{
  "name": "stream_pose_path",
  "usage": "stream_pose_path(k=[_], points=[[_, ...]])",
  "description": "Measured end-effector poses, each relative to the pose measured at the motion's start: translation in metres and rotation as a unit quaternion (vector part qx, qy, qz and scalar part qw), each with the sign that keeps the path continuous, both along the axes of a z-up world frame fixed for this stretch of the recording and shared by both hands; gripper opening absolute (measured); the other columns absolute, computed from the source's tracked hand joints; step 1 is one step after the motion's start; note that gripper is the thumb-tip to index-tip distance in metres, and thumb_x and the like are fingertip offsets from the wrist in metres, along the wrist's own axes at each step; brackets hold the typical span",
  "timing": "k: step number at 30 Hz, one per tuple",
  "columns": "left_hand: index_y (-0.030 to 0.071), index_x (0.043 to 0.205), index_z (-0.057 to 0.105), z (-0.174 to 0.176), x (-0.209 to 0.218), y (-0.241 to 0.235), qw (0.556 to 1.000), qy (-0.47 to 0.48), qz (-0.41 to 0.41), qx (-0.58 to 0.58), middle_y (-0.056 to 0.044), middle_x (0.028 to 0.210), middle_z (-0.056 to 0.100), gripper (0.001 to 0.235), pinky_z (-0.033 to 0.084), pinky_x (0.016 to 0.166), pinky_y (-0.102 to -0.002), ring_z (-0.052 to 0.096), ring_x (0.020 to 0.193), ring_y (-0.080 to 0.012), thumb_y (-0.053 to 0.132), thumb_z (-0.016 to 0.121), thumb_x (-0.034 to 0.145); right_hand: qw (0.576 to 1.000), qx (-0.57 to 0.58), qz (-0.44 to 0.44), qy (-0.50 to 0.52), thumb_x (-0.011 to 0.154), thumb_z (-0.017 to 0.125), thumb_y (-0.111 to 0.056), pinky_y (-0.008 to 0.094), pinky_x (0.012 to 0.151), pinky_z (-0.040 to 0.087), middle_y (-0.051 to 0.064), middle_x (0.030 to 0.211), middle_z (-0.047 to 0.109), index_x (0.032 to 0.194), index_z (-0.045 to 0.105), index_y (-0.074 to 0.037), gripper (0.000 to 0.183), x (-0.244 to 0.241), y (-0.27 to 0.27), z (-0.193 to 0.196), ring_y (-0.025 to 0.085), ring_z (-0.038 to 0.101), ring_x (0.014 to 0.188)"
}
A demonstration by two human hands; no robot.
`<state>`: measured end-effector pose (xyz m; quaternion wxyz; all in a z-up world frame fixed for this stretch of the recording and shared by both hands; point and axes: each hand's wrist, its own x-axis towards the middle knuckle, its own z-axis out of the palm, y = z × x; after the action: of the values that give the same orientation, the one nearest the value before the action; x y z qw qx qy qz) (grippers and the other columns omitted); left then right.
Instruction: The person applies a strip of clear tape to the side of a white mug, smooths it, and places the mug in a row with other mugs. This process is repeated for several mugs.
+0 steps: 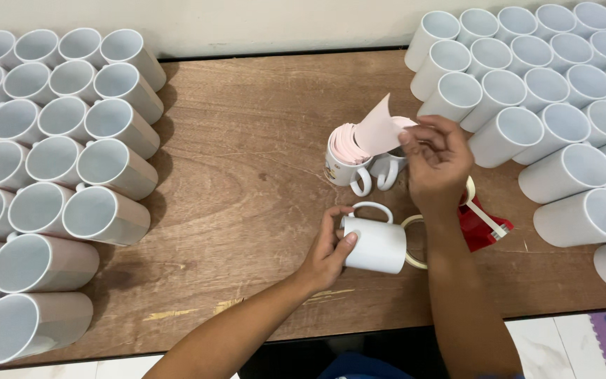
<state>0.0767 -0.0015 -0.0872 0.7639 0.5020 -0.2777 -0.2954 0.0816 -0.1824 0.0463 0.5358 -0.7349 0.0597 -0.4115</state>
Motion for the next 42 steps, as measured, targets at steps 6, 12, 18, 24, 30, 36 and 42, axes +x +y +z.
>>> stream_pose_path(k=[6,12,18,24,30,36,42], points=[[0.009,0.130,0.033,0.014,0.003,0.006,0.994,-0.089,0.036,0.055,-0.020,0.114,0.050,0.042,0.049,0.083,-0.043,0.056,0.098,-0.0289,0.035,0.036,0.097,0.991,0.130,0.035,0.011,0.096,0.062,-0.007,0.015,0.055,0.050,0.011,0.089,0.063,0.122,0.041,-0.006,0.033,-0.028,-0.013,-0.002,0.007,0.058,0.060],[0.009,0.132,0.033,0.017,-0.004,0.004,0.988,-0.129,0.041,0.070,-0.017,0.119,0.041,0.055,0.034,0.100,-0.046,0.042,0.113,-0.0310,0.050,0.027,0.095,0.970,0.088,0.142,0.178,0.086,0.065,-0.005,0.022,0.050,0.054,0.008,0.084,0.066,0.120,0.052,-0.005,0.037,-0.068,-0.013,-0.023,0.012,0.063,0.062],[0.008,0.133,0.030,0.024,-0.005,0.005,0.987,-0.145,0.034,0.061,-0.017,0.123,0.038,0.046,0.027,0.106,-0.047,0.035,0.120,-0.0311,0.033,0.038,0.095,0.937,-0.154,0.225,0.218,0.080,0.071,-0.017,0.029,0.057,0.049,0.008,0.081,0.075,0.113,0.064,-0.010,0.034,-0.069,0.034,0.019,0.017,0.067,0.065],[0.010,0.131,0.031,0.031,-0.015,-0.001,0.980,-0.175,0.061,0.067,-0.016,0.126,0.042,0.056,0.026,0.108,-0.046,0.037,0.124,-0.0295,0.025,0.061,0.087,0.939,-0.257,0.159,0.165,0.079,0.074,-0.023,0.034,0.057,0.048,0.012,0.077,0.069,0.100,0.069,-0.010,0.025,-0.064,0.030,-0.006,0.026,0.062,0.063],[0.009,0.130,0.034,0.034,-0.009,0.002,0.978,-0.194,0.058,0.054,-0.014,0.124,0.044,0.050,0.028,0.108,-0.045,0.040,0.122,-0.0287,0.017,0.058,0.086,0.934,-0.273,0.101,0.206,0.068,0.083,-0.034,0.041,0.084,0.051,0.007,0.111,0.063,0.098,0.069,-0.018,0.037,-0.111,0.014,-0.029,0.030,0.064,0.099],[0.009,0.131,0.037,0.018,-0.006,0.000,0.980,-0.190,0.042,0.040,-0.012,0.123,0.046,0.054,0.028,0.108,-0.043,0.041,0.123,-0.0245,0.016,0.061,0.083,0.913,-0.320,0.059,0.247,0.065,0.083,-0.043,0.039,0.091,0.049,0.002,0.124,0.057,0.108,0.064,-0.026,0.050,-0.121,0.020,-0.048,0.023,0.063,0.109],[0.010,0.126,0.044,0.040,-0.005,0.006,0.986,-0.160,0.043,0.032,-0.006,0.087,0.055,0.051,0.046,0.078,-0.033,0.054,0.082,-0.0161,0.024,0.066,0.083,0.958,-0.213,0.138,0.135,0.066,0.084,-0.028,0.048,0.093,0.046,0.016,0.118,0.056,0.109,0.064,-0.011,0.050,-0.119,0.021,-0.058,0.034,0.060,0.110]])
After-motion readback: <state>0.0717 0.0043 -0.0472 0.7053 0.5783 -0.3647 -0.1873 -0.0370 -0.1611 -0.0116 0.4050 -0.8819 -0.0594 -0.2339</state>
